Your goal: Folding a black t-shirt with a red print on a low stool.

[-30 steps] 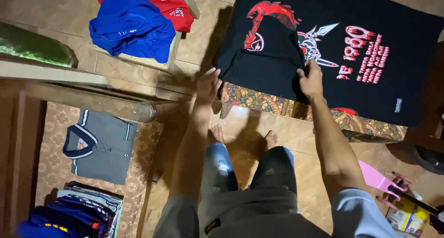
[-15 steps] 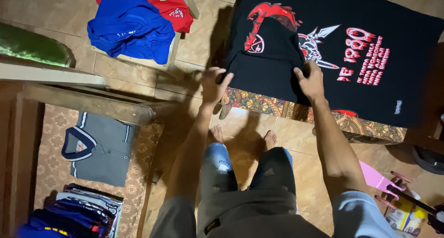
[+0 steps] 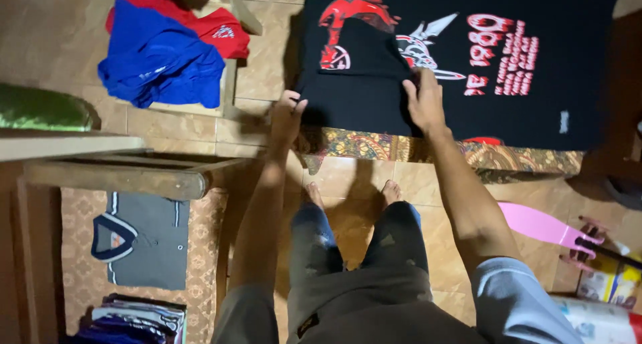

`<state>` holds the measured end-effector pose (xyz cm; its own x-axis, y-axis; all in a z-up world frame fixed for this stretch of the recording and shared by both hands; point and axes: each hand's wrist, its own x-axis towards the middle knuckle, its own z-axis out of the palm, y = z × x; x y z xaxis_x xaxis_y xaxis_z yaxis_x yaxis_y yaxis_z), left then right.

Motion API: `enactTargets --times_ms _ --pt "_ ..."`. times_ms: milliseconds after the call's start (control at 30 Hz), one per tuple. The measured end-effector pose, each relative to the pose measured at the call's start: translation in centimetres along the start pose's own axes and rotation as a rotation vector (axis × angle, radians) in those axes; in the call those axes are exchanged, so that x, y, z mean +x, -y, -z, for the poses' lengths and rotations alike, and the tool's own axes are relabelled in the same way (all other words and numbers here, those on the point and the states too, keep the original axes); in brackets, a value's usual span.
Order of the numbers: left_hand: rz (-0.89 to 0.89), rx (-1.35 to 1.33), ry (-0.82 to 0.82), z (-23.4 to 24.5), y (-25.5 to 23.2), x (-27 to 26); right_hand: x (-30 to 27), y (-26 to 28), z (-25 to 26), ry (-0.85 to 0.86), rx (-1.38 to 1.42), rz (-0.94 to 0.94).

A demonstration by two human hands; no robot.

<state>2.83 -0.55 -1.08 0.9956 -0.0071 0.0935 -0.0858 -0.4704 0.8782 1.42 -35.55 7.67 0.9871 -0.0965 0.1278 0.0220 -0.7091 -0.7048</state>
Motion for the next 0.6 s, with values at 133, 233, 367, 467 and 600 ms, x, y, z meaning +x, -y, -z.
enactTargets --times_ms 133,233,367,467,600 --pt "-0.109 0.153 -0.113 0.2 -5.6 -1.9 -3.8 1.5 1.1 -0.046 -0.232 0.066" --pt "-0.428 0.275 -0.101 -2.4 -8.8 -3.2 -5.9 1.4 1.5 -0.063 -0.308 0.171" --pt "-0.663 0.427 0.196 -8.0 -12.3 -6.0 -7.5 0.6 2.3 -0.01 -0.307 0.194" --pt "-0.628 0.447 0.278 -10.0 -14.1 -6.9 -8.0 -0.6 5.0 0.015 -0.335 0.164" --pt "-0.587 0.487 0.26 -11.3 -12.9 -7.0 -8.5 -7.7 9.0 -0.064 -0.428 0.117"
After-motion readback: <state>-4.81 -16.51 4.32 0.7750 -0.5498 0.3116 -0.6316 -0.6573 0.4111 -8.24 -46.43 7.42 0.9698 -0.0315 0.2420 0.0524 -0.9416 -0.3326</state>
